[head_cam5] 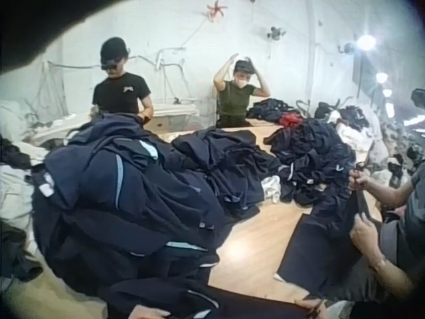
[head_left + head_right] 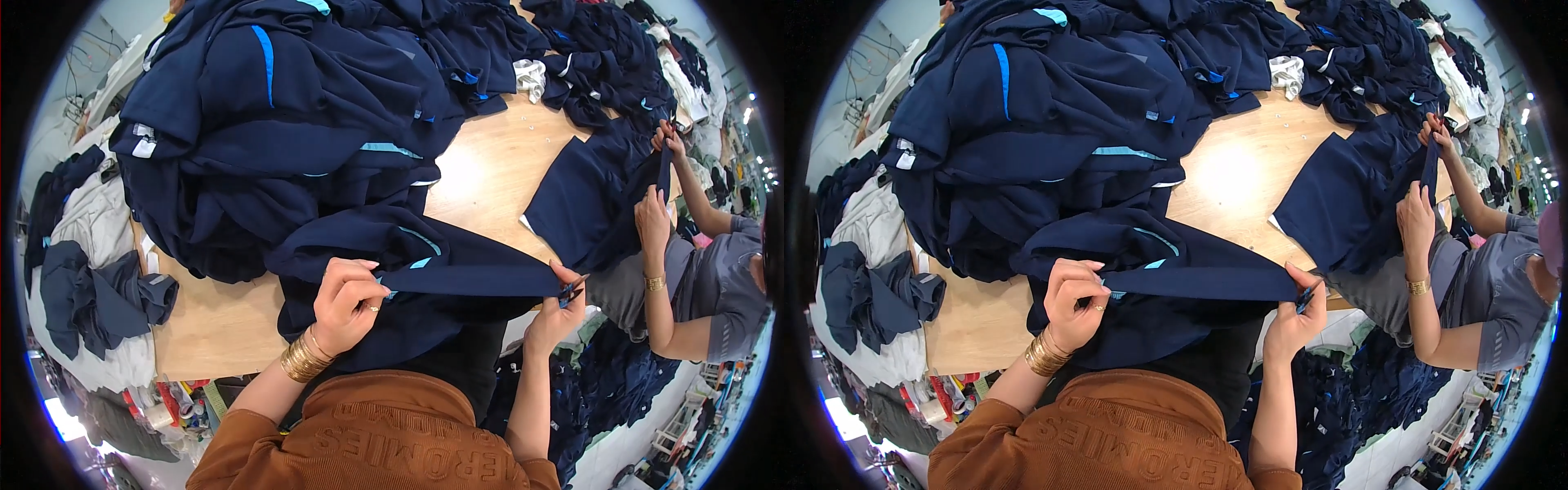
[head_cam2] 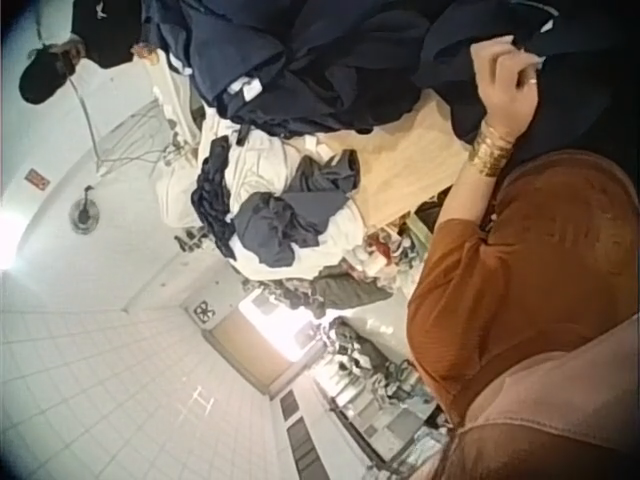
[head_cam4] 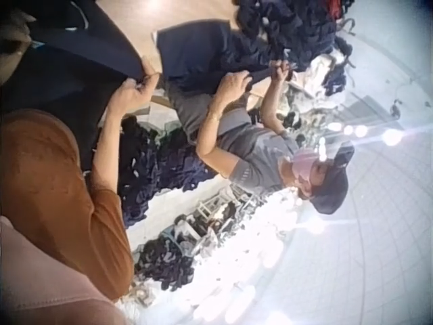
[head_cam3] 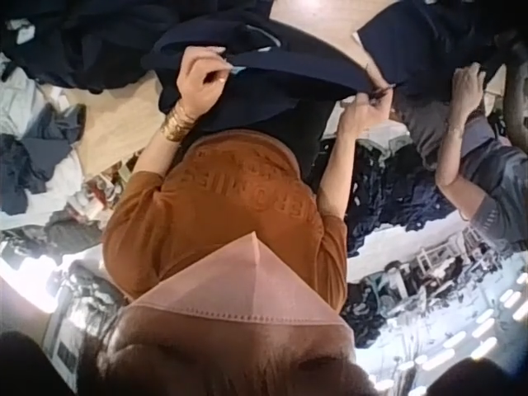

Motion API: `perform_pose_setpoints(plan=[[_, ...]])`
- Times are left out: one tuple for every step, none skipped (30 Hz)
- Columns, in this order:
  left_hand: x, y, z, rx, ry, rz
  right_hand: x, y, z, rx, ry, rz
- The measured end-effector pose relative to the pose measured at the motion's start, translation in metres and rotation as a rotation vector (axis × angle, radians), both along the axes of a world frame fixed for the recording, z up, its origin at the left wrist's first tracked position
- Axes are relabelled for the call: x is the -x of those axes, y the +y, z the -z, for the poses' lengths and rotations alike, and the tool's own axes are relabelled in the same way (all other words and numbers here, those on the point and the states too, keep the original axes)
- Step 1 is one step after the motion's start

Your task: Trimming loose threads from blue athletic garments using thread nippers.

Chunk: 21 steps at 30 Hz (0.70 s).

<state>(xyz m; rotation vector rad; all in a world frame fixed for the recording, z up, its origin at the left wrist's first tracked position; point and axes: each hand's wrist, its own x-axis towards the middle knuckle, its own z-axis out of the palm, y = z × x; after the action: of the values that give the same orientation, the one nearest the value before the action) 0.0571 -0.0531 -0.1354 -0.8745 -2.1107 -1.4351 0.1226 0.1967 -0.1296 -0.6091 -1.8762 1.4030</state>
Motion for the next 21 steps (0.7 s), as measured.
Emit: perform_pose_setpoints(plan=[[-0.001,0.000,0.000,-0.010,0.021,-0.011,-0.001,-0.001,0.000,-0.019,-0.006,0.014],[-0.001,0.000,0.000,-0.020,0.042,-0.021,-0.001,-0.002,0.000,-0.038,-0.012,0.027],[-0.001,-0.001,-0.001,-0.020,0.042,-0.023,-0.002,-0.001,0.001,-0.039,-0.012,0.026],[-0.001,-0.002,-0.001,-0.023,0.057,-0.039,-0.005,0.005,0.004,-0.168,-0.073,0.033],[0.000,-0.003,-0.002,-0.026,0.073,-0.055,-0.006,0.010,0.007,-0.297,-0.133,0.041],[0.002,-0.004,-0.004,-0.027,0.084,-0.067,-0.006,0.017,0.009,-0.299,-0.132,0.044],[0.005,-0.006,-0.006,-0.007,0.055,-0.092,-0.004,0.025,0.011,-0.471,-0.160,0.068],[0.009,-0.009,-0.008,-0.002,-0.010,-0.169,-0.003,0.030,0.013,-0.644,-0.188,0.094],[0.013,-0.011,-0.010,0.004,-0.074,-0.244,-0.004,0.033,0.014,-0.647,-0.188,0.107],[0.017,-0.010,-0.012,-0.131,-0.353,-0.253,-0.002,0.035,0.017,-0.349,-0.248,0.051],[0.026,-0.013,-0.011,-0.111,-0.466,-0.211,-0.002,0.036,0.017,-0.049,-0.301,-0.001],[0.032,-0.007,-0.013,0.046,-0.442,-0.187,-0.003,0.038,0.014,0.338,-0.351,-0.005],[0.035,-0.003,-0.018,0.207,-0.411,-0.166,-0.003,0.036,0.007,0.336,-0.349,0.006],[0.032,0.005,-0.027,0.399,-0.277,-0.211,-0.001,0.030,-0.001,0.378,-0.364,-0.112],[0.031,0.014,-0.031,0.427,-0.236,-0.154,0.001,0.023,-0.010,0.418,-0.378,-0.229],[0.027,0.025,-0.042,0.431,-0.196,-0.073,0.006,0.011,-0.023,0.404,-0.363,-0.288],[0.023,0.037,-0.045,0.330,-0.263,0.108,0.012,-0.002,-0.034,0.391,-0.349,-0.349],[0.017,0.051,-0.050,0.248,-0.370,0.305,0.016,-0.012,-0.038,0.368,-0.300,-0.410],[0.008,0.064,-0.044,0.148,-0.451,0.418,0.021,-0.019,-0.038,0.302,-0.264,-0.479],[0.004,0.075,-0.046,0.114,-0.573,0.412,0.023,-0.024,-0.039,0.245,-0.257,-0.484],[0.002,0.080,-0.047,0.079,-0.695,0.403,0.026,-0.026,-0.040,0.189,-0.249,-0.490]])
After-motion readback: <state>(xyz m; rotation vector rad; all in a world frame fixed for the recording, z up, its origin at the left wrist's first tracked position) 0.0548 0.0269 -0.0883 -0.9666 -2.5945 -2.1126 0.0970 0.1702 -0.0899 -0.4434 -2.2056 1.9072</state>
